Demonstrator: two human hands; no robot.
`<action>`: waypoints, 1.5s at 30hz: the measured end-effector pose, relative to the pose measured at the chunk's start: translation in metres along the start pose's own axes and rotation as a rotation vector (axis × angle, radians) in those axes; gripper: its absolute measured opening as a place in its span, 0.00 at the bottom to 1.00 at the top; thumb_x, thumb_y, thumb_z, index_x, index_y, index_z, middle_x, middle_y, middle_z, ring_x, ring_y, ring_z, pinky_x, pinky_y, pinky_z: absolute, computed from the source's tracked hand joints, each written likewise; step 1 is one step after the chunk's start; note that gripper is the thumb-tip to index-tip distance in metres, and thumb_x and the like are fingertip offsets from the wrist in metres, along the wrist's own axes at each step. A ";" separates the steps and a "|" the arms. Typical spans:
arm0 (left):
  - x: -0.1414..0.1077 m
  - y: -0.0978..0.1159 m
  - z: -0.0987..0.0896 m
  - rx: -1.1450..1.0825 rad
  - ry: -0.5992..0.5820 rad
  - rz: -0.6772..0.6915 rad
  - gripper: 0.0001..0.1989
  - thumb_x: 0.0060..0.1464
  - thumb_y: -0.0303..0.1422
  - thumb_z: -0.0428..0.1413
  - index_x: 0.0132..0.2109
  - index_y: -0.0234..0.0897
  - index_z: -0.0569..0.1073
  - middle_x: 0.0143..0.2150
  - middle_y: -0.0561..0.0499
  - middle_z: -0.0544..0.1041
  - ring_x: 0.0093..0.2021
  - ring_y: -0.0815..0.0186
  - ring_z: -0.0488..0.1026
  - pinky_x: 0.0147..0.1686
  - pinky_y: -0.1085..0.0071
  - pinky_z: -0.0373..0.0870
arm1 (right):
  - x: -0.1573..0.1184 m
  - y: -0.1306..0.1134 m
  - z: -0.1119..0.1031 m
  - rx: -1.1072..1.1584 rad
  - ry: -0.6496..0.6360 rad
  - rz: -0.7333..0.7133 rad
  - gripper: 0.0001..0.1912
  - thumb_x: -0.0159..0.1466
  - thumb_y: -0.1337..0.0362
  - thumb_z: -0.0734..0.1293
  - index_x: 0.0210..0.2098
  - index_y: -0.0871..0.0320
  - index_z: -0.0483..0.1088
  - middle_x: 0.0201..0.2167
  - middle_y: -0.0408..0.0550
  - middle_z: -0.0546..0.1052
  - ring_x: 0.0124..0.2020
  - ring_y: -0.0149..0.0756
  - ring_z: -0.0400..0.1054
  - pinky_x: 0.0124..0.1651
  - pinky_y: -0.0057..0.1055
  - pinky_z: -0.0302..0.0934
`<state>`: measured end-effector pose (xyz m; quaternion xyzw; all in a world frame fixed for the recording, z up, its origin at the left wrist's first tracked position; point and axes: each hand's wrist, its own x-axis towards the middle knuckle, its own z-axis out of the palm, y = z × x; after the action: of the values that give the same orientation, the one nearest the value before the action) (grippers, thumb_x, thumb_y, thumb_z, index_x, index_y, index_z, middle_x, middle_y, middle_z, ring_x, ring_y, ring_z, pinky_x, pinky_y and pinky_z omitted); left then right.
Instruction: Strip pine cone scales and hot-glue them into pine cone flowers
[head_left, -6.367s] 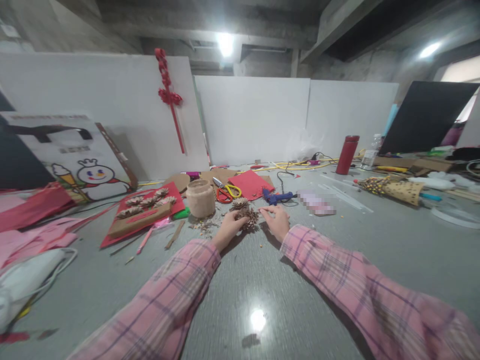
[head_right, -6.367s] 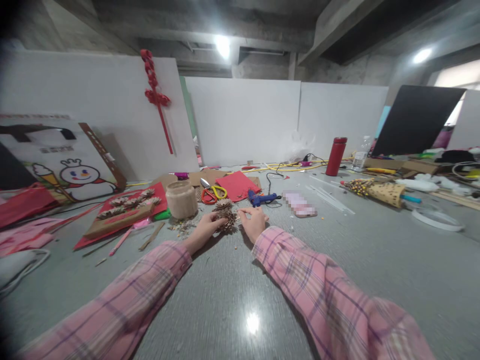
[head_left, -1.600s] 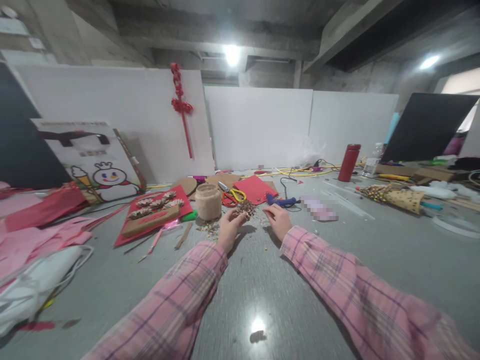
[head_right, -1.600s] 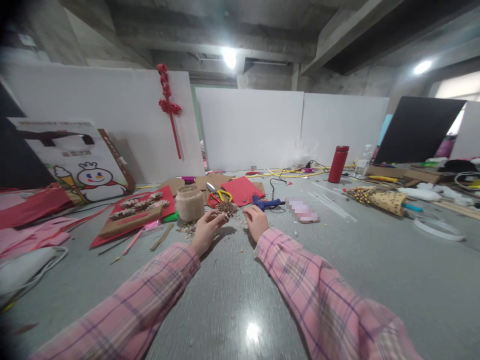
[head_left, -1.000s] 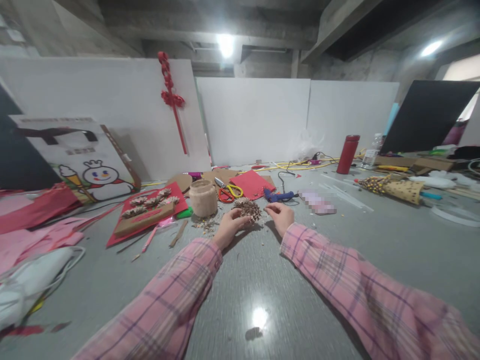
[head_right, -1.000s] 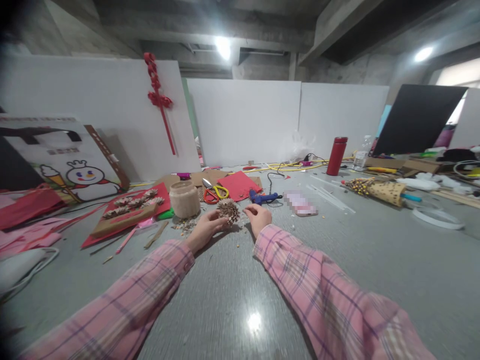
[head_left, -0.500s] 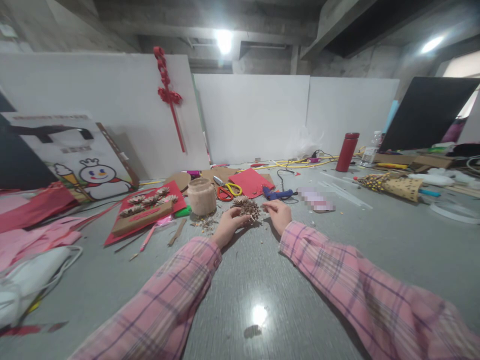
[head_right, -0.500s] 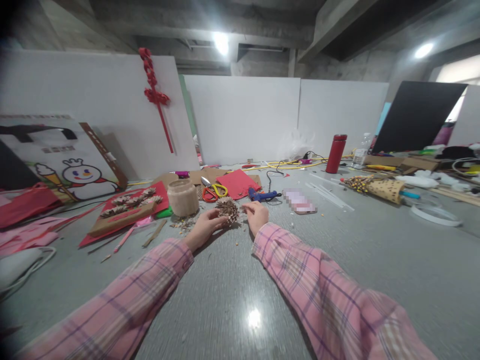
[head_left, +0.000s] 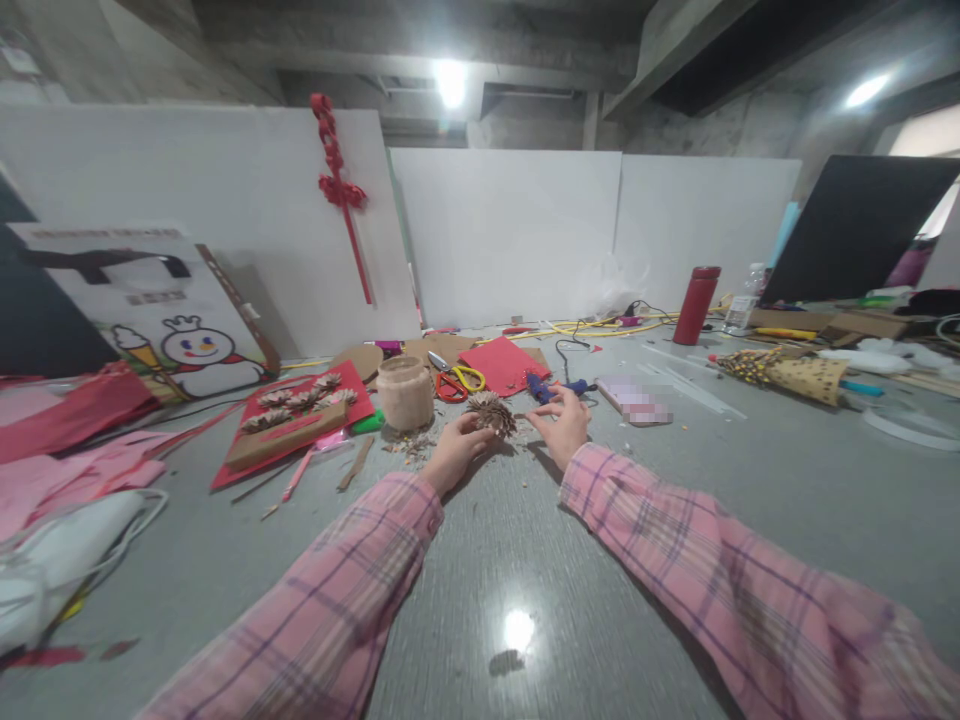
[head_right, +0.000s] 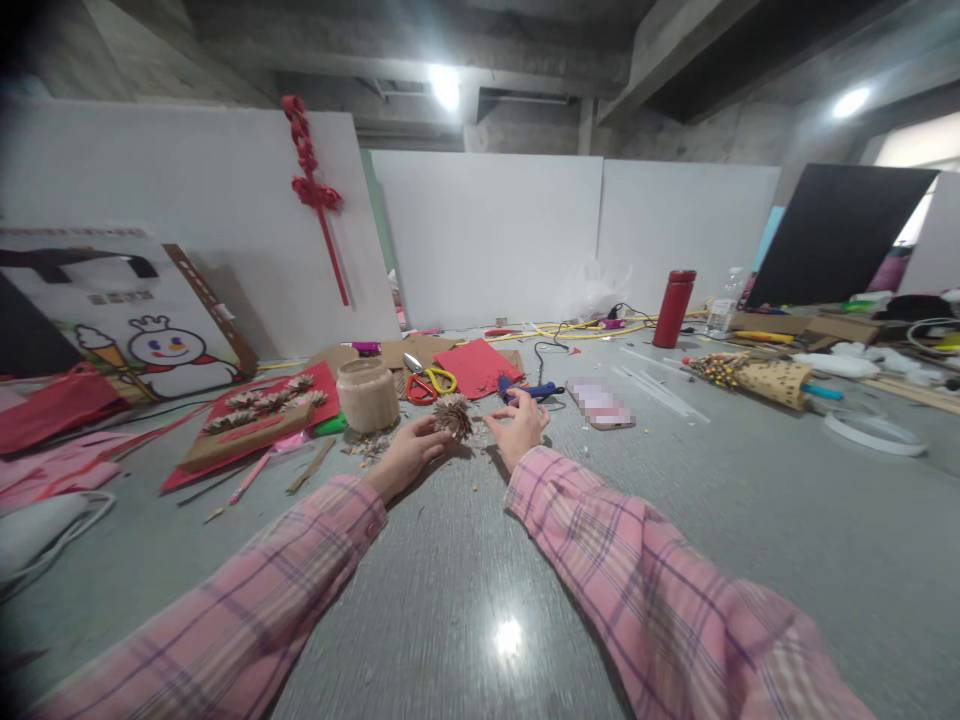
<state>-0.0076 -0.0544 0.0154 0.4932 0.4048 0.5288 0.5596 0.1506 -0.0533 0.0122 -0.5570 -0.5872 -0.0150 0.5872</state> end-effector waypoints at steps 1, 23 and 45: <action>0.001 0.000 -0.001 -0.020 -0.008 -0.006 0.14 0.31 0.26 0.59 0.31 0.33 0.69 0.30 0.49 0.72 0.31 0.68 0.69 0.32 0.71 0.64 | -0.001 -0.002 -0.001 -0.014 0.009 -0.012 0.14 0.49 0.59 0.65 0.34 0.58 0.62 0.31 0.48 0.71 0.37 0.37 0.64 0.48 0.45 0.43; 0.001 0.000 -0.003 -0.059 -0.072 -0.022 0.14 0.32 0.26 0.59 0.33 0.32 0.71 0.33 0.48 0.73 0.33 0.68 0.70 0.37 0.69 0.65 | -0.004 -0.013 -0.004 -0.021 -0.020 -0.037 0.09 0.48 0.62 0.65 0.28 0.58 0.63 0.32 0.48 0.71 0.37 0.38 0.63 0.48 0.47 0.42; -0.002 0.010 -0.003 -0.262 -0.158 -0.146 0.12 0.39 0.20 0.53 0.35 0.32 0.69 0.32 0.48 0.72 0.31 0.70 0.70 0.34 0.73 0.67 | -0.008 -0.008 -0.003 -0.034 0.025 -0.066 0.13 0.54 0.65 0.59 0.40 0.59 0.59 0.29 0.48 0.72 0.41 0.40 0.60 0.44 0.38 0.43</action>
<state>-0.0131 -0.0566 0.0242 0.4253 0.3218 0.4945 0.6863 0.1441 -0.0634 0.0128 -0.5470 -0.5974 -0.0512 0.5842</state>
